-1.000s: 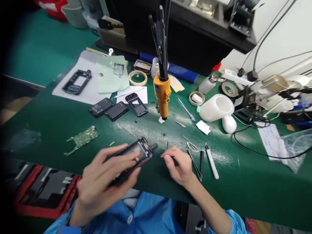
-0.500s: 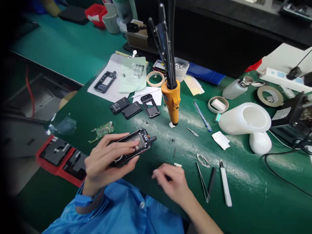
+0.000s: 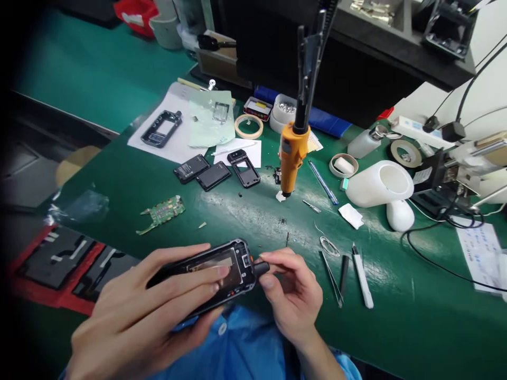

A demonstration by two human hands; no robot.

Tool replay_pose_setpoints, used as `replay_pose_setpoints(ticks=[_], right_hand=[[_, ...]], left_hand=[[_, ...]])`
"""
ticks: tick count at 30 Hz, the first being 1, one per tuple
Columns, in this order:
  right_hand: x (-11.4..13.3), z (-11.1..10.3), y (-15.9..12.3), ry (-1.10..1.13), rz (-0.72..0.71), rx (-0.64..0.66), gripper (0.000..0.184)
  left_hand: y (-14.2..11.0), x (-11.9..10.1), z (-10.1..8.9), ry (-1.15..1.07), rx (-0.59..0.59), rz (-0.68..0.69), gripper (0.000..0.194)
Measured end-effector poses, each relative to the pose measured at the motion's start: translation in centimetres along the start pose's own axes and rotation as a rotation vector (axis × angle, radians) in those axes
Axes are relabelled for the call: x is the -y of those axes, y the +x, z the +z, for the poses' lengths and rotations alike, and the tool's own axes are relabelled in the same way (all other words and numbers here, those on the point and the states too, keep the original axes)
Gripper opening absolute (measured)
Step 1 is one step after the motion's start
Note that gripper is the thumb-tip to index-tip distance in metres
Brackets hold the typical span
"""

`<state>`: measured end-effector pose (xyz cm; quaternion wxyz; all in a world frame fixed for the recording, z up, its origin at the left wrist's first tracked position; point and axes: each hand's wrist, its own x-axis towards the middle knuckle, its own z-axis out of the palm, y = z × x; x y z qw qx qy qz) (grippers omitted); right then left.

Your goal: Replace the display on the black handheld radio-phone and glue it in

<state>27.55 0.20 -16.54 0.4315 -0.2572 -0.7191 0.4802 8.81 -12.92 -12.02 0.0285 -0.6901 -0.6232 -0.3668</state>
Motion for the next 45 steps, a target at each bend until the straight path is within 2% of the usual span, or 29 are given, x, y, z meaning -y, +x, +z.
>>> replay_pose_setpoints(ticks=[3,8,12,15,21,25,29,33,36,38,41,45], right_hand=[[0.4,1.2,-0.8,0.000,0.012,-0.061,0.019],[1.0,1.9,-1.0,0.026,0.031,-0.038,0.018],[1.2,2.1,-1.0,0.046,0.027,0.007,0.015],[1.2,2.3,-1.3,0.028,0.034,-0.008,0.015],[1.1,2.8,-1.7,0.029,0.052,-0.028,0.014],[1.1,2.9,-1.7,0.006,0.063,-0.036,0.012],[-0.1,2.4,-1.9,-0.081,0.140,0.040,0.017],[-2.8,2.1,-2.0,-0.105,0.257,0.151,0.016],[-4.3,2.2,-1.9,-0.127,0.261,0.175,0.014],[-4.6,2.2,-1.9,-0.136,0.240,0.179,0.016],[-4.2,2.2,-1.8,-0.147,0.186,0.173,0.023],[-3.2,2.7,-1.2,-0.201,-0.048,0.218,0.043]], left_hand=[[-0.7,-0.5,-0.7,0.021,0.000,-0.019,0.012],[-1.7,-1.5,-1.1,0.041,-0.036,-0.110,0.015],[-2.2,-0.9,-1.6,0.071,-0.033,-0.023,0.019],[-2.7,-0.1,-1.8,0.118,-0.012,0.031,0.024],[-3.7,0.7,-1.7,0.136,0.032,0.046,0.035],[-3.2,0.8,-1.6,0.059,0.010,-0.013,0.024],[-2.7,1.8,0.1,-0.031,-0.006,-0.028,0.014],[-4.0,4.1,4.1,-0.116,-0.016,-0.080,0.014],[-5.4,5.3,6.7,-0.281,-0.076,-0.171,0.017],[-6.1,5.5,7.6,-0.373,-0.127,-0.232,0.018],[-6.3,4.9,7.8,-0.571,-0.231,-0.355,0.020],[-5.9,3.1,7.8,-0.979,-0.364,-0.640,0.007]])
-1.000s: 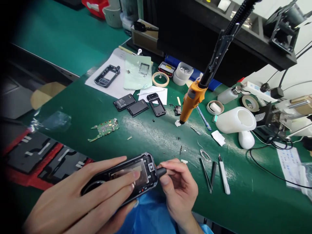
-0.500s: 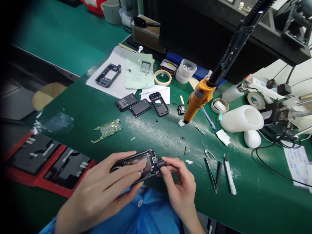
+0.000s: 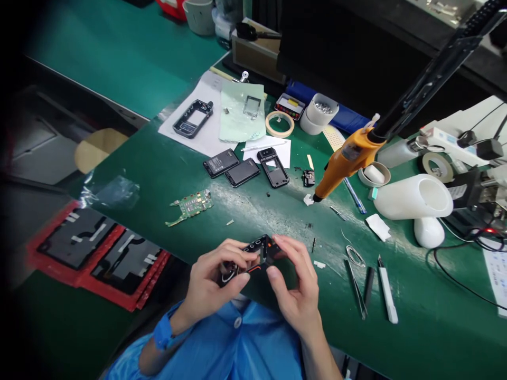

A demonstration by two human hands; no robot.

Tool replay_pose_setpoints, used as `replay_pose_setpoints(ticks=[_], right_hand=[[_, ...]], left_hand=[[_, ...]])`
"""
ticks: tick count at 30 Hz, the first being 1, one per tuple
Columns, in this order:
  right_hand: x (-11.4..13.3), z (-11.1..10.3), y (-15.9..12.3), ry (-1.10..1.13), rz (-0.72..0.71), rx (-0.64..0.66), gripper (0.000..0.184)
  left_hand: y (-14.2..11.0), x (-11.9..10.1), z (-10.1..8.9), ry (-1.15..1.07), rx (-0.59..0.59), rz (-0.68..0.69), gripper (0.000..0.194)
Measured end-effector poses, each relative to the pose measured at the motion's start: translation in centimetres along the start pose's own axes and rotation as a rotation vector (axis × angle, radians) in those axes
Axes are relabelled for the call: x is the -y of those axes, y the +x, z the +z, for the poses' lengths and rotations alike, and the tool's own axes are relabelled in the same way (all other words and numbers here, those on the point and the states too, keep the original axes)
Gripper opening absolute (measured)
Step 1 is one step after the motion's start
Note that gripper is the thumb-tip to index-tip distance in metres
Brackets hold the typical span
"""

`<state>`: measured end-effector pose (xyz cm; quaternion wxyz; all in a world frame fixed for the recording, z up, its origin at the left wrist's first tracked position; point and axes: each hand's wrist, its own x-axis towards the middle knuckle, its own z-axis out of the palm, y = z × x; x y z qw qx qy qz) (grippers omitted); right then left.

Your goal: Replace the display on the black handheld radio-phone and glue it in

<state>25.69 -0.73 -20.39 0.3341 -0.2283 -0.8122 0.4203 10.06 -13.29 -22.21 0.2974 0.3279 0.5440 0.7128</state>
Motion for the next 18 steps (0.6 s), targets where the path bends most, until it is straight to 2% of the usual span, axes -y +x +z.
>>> replay_pose_setpoints(ticks=[3,6,11,13,18], right_hand=[[0.7,0.6,0.9,-0.083,-0.115,0.038,0.056],[1.3,1.4,1.5,-0.102,-0.084,0.036,0.063],[1.8,2.2,1.9,-0.065,-0.051,0.010,0.046],[1.8,2.2,2.0,-0.049,-0.054,0.019,0.045],[2.0,2.1,2.2,-0.047,-0.041,0.024,0.047]], left_hand=[[-0.5,-0.4,1.5,-0.320,-0.071,-0.275,0.026],[-0.6,-0.7,2.6,-0.539,-0.102,-0.484,0.043],[-0.7,-1.5,3.1,-0.992,-0.240,-0.804,0.044],[-0.8,-2.0,3.0,-1.065,-0.271,-0.822,0.045],[-1.2,-2.6,2.8,-1.065,-0.232,-0.726,0.042]])
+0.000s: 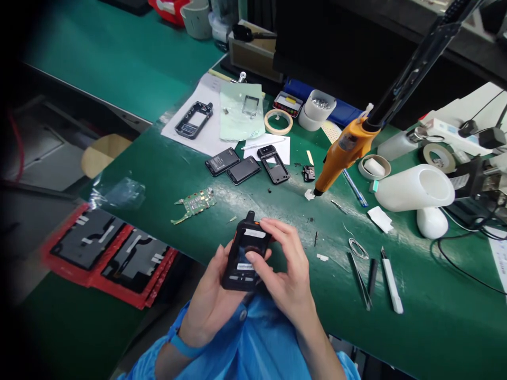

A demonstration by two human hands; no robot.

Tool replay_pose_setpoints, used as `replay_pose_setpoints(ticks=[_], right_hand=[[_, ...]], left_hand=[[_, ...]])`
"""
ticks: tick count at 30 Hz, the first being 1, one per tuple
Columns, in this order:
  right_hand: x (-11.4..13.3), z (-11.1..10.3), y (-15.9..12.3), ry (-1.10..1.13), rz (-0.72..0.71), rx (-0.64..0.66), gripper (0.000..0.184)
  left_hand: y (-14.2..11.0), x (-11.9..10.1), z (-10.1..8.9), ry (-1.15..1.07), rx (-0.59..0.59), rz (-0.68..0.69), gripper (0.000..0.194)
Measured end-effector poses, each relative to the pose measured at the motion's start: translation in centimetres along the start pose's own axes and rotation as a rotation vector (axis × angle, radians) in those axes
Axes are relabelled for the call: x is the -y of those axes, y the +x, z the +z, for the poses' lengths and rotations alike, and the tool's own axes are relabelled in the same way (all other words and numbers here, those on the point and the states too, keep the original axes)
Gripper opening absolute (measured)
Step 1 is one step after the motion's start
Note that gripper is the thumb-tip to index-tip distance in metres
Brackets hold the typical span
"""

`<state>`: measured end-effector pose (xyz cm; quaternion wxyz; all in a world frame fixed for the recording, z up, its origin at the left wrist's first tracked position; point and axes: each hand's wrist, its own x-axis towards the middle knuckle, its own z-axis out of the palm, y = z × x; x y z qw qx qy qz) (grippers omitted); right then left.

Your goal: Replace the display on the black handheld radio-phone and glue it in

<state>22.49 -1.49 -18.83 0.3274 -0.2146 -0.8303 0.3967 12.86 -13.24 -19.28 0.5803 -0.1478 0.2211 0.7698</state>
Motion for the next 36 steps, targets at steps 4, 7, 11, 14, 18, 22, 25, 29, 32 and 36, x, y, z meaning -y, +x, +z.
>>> replay_pose_setpoints(ticks=[4,7,11,14,18,22,25,29,32,36], right_hand=[[0.3,0.1,0.0,0.008,-0.005,-0.001,0.046],[0.8,0.4,-0.4,0.012,0.060,-0.090,0.043],[1.6,1.0,-1.0,-0.012,0.095,-0.205,0.017],[2.1,1.8,-1.0,0.001,0.105,-0.174,0.010],[2.5,2.6,-0.9,0.042,0.123,-0.176,0.010],[2.8,2.8,-0.8,0.072,0.147,-0.180,0.011],[2.8,2.9,-0.5,0.083,0.169,-0.197,0.011],[2.9,2.9,-0.2,0.103,0.175,-0.197,0.009],[3.0,2.7,0.0,0.113,0.174,-0.185,0.011],[3.1,2.4,0.1,0.091,0.141,-0.182,0.012]], left_hand=[[0.0,-0.2,0.0,0.041,-0.013,0.044,0.040],[0.2,-0.4,0.2,0.059,-0.047,0.094,0.040],[0.6,-0.4,0.6,0.087,-0.033,0.218,0.043],[0.8,-0.1,0.8,0.109,-0.072,0.306,0.045],[0.8,0.3,0.8,0.119,-0.104,0.365,0.045],[0.7,0.4,0.8,0.116,-0.037,0.377,0.042],[0.7,0.4,0.8,0.134,-0.028,0.394,0.043],[0.9,0.6,0.6,0.151,-0.044,0.418,0.043],[1.0,0.7,0.4,0.184,-0.058,0.424,0.045],[0.9,0.7,0.6,0.180,-0.046,0.417,0.045]])
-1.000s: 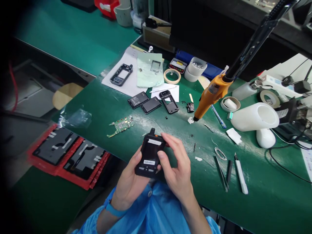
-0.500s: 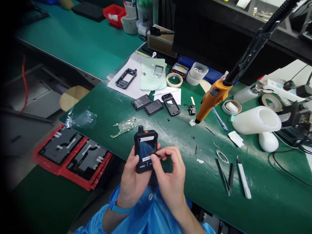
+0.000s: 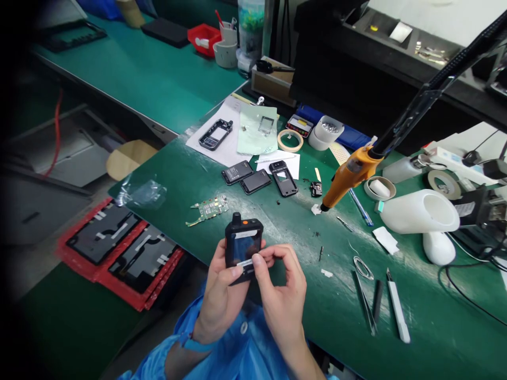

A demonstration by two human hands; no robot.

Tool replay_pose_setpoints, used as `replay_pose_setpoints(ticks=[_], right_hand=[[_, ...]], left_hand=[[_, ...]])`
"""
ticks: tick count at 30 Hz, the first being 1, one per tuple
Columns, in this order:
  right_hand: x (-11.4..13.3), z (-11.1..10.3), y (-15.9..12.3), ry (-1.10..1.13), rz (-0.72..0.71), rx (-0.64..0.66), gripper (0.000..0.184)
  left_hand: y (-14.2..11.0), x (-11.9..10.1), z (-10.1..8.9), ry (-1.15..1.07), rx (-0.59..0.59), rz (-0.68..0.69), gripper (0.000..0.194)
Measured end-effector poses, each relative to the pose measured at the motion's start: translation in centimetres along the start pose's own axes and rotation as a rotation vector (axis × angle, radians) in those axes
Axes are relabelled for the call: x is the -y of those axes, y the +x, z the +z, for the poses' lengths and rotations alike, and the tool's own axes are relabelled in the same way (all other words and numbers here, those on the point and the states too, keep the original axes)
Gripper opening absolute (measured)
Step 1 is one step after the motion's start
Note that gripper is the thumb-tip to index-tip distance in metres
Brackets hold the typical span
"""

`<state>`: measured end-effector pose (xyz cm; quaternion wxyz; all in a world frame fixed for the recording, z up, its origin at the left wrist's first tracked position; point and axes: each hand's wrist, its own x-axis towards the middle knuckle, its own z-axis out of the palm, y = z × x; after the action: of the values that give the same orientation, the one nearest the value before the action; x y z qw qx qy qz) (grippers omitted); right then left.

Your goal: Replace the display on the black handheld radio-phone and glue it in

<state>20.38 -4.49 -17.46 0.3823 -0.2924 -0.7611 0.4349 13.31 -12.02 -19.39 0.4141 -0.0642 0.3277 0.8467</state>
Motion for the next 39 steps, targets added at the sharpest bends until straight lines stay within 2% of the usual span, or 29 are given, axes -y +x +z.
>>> replay_pose_setpoints(ticks=[4,9,12,15,19,24,39], right_hand=[[0.0,-0.1,-0.3,-0.084,-0.080,-0.001,0.012],[-0.6,-0.5,-0.8,-0.270,-0.295,0.012,0.009],[-1.0,-0.6,-0.9,-0.268,-0.416,0.033,0.009],[-1.2,-0.6,-1.0,-0.220,-0.472,0.062,0.007],[-1.1,-0.6,-1.1,-0.176,-0.473,0.048,0.006],[-0.8,-0.8,-1.1,-0.154,-0.444,0.053,0.009],[-0.7,-1.3,-1.7,-0.113,-0.396,0.055,0.011]], left_hand=[[-0.3,-0.1,0.5,-0.006,-0.024,-0.008,0.044],[-0.7,-0.7,0.9,-0.053,-0.077,-0.122,0.045],[-1.0,-1.3,1.1,-0.129,-0.063,-0.167,0.044],[-1.3,-1.8,1.3,-0.208,-0.041,-0.206,0.038],[-1.5,-2.2,1.5,-0.276,-0.014,-0.277,0.040],[-1.7,-2.3,1.7,-0.212,-0.063,-0.321,0.045],[-2.3,-2.5,1.8,-0.240,-0.013,-0.324,0.035]])
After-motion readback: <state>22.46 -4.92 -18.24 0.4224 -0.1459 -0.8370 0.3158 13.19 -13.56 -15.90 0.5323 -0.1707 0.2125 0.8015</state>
